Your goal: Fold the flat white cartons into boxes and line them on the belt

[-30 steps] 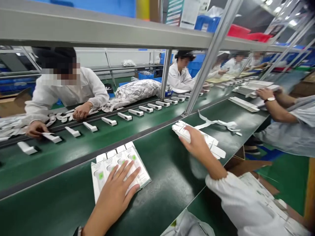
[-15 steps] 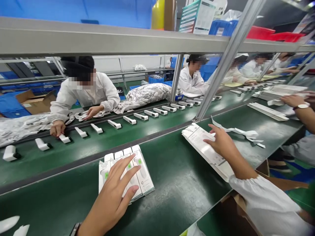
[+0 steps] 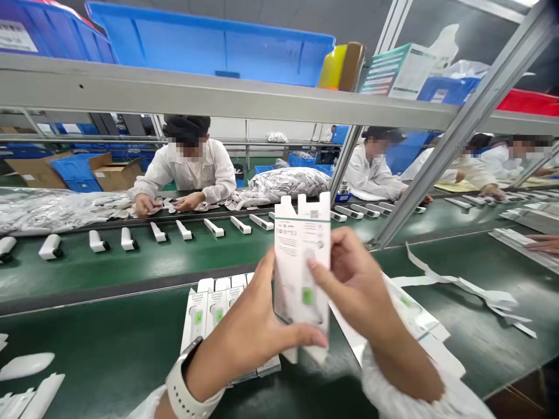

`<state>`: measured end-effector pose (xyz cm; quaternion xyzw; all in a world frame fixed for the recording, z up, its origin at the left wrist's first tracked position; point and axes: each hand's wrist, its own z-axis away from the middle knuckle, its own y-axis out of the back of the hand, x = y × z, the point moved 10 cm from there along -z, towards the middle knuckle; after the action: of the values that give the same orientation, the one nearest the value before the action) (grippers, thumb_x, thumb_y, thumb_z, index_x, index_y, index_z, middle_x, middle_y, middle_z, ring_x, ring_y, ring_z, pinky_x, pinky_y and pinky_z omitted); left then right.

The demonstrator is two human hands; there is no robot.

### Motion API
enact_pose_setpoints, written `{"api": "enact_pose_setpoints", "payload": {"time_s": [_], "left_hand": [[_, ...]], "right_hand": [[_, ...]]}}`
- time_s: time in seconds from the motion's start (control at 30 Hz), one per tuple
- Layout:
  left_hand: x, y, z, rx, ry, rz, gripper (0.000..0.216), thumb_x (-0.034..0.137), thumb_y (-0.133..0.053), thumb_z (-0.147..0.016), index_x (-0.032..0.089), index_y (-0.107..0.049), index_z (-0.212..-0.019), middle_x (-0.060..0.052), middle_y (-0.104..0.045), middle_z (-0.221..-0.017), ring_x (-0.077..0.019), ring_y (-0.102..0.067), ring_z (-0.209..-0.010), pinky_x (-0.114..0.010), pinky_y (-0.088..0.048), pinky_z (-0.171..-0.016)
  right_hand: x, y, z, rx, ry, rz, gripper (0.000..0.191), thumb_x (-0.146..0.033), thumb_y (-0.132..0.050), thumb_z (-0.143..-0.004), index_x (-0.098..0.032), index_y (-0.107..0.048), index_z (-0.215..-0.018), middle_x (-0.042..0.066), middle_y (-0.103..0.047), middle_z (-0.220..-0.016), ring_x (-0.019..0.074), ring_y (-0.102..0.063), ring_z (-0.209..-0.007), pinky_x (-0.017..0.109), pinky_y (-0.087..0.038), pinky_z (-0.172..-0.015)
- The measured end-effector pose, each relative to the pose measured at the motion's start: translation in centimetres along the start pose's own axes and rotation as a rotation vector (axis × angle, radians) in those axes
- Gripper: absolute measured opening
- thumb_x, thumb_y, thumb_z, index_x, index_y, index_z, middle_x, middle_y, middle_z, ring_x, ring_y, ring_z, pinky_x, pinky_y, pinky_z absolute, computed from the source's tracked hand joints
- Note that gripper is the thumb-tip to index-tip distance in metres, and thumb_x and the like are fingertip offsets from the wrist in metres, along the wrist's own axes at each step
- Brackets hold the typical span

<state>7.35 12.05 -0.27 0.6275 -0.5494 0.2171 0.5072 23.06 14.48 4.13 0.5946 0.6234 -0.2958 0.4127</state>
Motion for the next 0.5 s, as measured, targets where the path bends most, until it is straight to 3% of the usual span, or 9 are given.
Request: {"api": "enact_pose_setpoints", "payload": {"time_s": [0.1, 0.2, 0.27, 0.37, 0.43, 0.5], "left_hand": [[0.6, 1.9, -0.4, 0.058, -0.055, 0.076, 0.111, 0.014, -0.096, -0.079, 0.035, -0.033, -0.168, -0.012, -0.059, -0.163, -0.0343, -0.063, -0.150, -0.053, -0.057, -0.125], [0.6, 3.5, -0.5, -0.053, -0.041, -0.070, 0.115, 0.001, -0.087, -0.073, 0.035, -0.033, -0.169, -0.011, -0.057, -0.163, -0.0343, -0.065, -0.145, -0.048, -0.062, -0.118], [0.0, 4.5, -0.3, -0.105, -0.018, -0.173, 0.125, 0.004, -0.089, -0.072, 0.035, -0.025, -0.174, -0.014, -0.046, -0.173, -0.0399, -0.058, -0.153, -0.053, -0.062, -0.118], [-1.1, 5.9, -0.3, -0.053, 0.005, -0.194, 0.133, 0.023, -0.096, -0.080, 0.034, -0.008, -0.179, -0.019, -0.028, -0.185, -0.0460, -0.043, -0.165, -0.063, -0.055, -0.124], [-1.8, 6.0, -0.4, -0.020, 0.027, -0.131, 0.126, 0.034, -0.101, -0.080, 0.034, -0.022, -0.177, -0.018, -0.037, -0.182, -0.0438, -0.049, -0.162, -0.062, -0.055, -0.125], [-2.1, 6.0, -0.6, 0.020, 0.031, -0.085, 0.107, 0.032, -0.104, -0.075, 0.032, -0.046, -0.166, -0.013, -0.060, -0.167, -0.0388, -0.064, -0.149, -0.054, -0.060, -0.120]], "right_hand": [[-1.0, -5.9, -1.5, -0.206, 0.020, -0.097, 0.023, -0.028, -0.080, -0.099, -0.029, -0.060, -0.110, 0.004, -0.073, -0.113, 0.0234, -0.076, -0.099, 0.035, -0.066, -0.086], [-0.7, -8.2, -3.1, -0.351, 0.034, -0.224, 0.071, -0.031, -0.096, -0.087, -0.032, -0.055, -0.145, 0.010, -0.060, -0.158, 0.0319, -0.065, -0.143, 0.042, -0.063, -0.110], [-0.4, -9.3, -3.7, -0.462, 0.038, -0.361, 0.099, -0.039, -0.105, -0.077, -0.034, -0.048, -0.158, 0.012, -0.055, -0.166, 0.0352, -0.056, -0.155, 0.048, -0.057, -0.121], [0.0, -9.8, -4.3, -0.488, 0.054, -0.492, 0.101, -0.046, -0.109, -0.067, -0.033, -0.052, -0.150, 0.012, -0.066, -0.149, 0.0341, -0.072, -0.134, 0.048, -0.063, -0.112], [0.3, -8.9, -4.8, -0.376, 0.072, -0.500, 0.095, -0.049, -0.110, -0.064, -0.033, -0.056, -0.141, 0.009, -0.070, -0.139, 0.0315, -0.075, -0.120, 0.045, -0.067, -0.101], [1.0, -8.2, -5.2, -0.273, 0.034, -0.454, 0.079, -0.050, -0.108, -0.065, -0.030, -0.066, -0.129, 0.008, -0.076, -0.124, 0.0317, -0.077, -0.113, 0.044, -0.069, -0.095]]}}
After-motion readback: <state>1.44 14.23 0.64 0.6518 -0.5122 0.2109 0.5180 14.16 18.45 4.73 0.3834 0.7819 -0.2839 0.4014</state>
